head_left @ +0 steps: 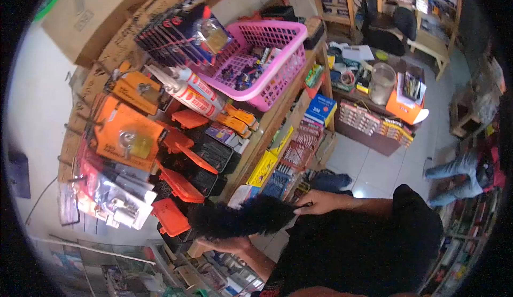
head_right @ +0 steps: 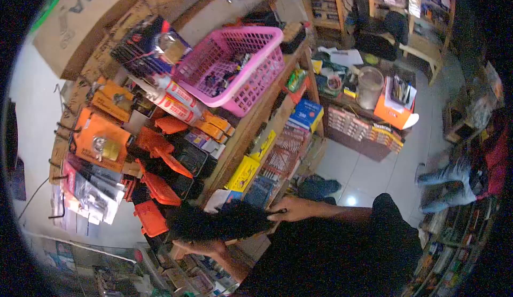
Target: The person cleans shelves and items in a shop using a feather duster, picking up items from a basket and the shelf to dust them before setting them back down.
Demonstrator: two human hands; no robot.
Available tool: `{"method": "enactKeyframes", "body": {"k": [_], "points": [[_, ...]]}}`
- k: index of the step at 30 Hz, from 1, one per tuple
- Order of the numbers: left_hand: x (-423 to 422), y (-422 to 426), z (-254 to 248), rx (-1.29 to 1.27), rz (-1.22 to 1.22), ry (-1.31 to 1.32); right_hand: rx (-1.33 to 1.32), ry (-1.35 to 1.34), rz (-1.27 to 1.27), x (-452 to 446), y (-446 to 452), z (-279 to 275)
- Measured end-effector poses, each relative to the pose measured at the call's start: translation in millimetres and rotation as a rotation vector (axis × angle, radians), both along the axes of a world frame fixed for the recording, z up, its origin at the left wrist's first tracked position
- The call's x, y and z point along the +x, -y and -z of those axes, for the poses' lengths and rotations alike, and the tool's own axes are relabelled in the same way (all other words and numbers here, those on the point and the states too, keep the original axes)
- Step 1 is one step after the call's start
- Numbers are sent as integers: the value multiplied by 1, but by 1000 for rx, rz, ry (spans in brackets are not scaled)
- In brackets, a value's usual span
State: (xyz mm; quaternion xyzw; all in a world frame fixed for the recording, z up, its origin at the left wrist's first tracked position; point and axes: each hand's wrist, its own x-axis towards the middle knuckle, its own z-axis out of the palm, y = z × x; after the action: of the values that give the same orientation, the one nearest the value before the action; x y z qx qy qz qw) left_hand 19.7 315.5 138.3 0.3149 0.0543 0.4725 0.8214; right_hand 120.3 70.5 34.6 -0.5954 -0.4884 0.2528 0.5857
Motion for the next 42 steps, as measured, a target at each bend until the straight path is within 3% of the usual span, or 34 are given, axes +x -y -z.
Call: {"method": "enactKeyframes", "body": {"k": [5,7,8,10,11,14,16,19,21,23,27,31,33,36,39,42], "points": [[18,-15,41,-22,104,-141,-106,-63,39,-5,30,-13],[41,9,3,162,-29,-294,-126,-164,163,-12,40,-18],[43,12,0,48,205,-125,-148,-133,181,-15,46,-10],[54,11,14,23,412,25,-84,-184,167,-21,49,-23],[60,8,20,12,517,101,-200,-172,93,-21,55,-14],[74,11,15,-340,747,372,-155,-314,257,-23,66,-28],[82,15,20,-359,721,314,-227,-507,321,-19,78,-25],[94,18,26,-69,480,-171,-241,-446,156,-15,78,-25],[107,22,24,28,499,-136,-169,-438,161,-15,80,-17],[120,30,21,13,688,252,-222,-520,203,-9,89,-27],[140,42,5,-91,799,365,-225,-824,176,0,100,-20],[160,59,-5,-121,931,433,-372,-764,113,23,107,-31],[167,66,-5,-125,971,461,-331,-565,195,38,112,-41],[176,77,-7,-186,866,466,-244,-425,350,52,113,-46],[166,85,-31,-259,803,403,-276,-324,245,53,114,-23],[167,81,-26,-120,833,354,-260,-352,232,48,111,-18]]}}
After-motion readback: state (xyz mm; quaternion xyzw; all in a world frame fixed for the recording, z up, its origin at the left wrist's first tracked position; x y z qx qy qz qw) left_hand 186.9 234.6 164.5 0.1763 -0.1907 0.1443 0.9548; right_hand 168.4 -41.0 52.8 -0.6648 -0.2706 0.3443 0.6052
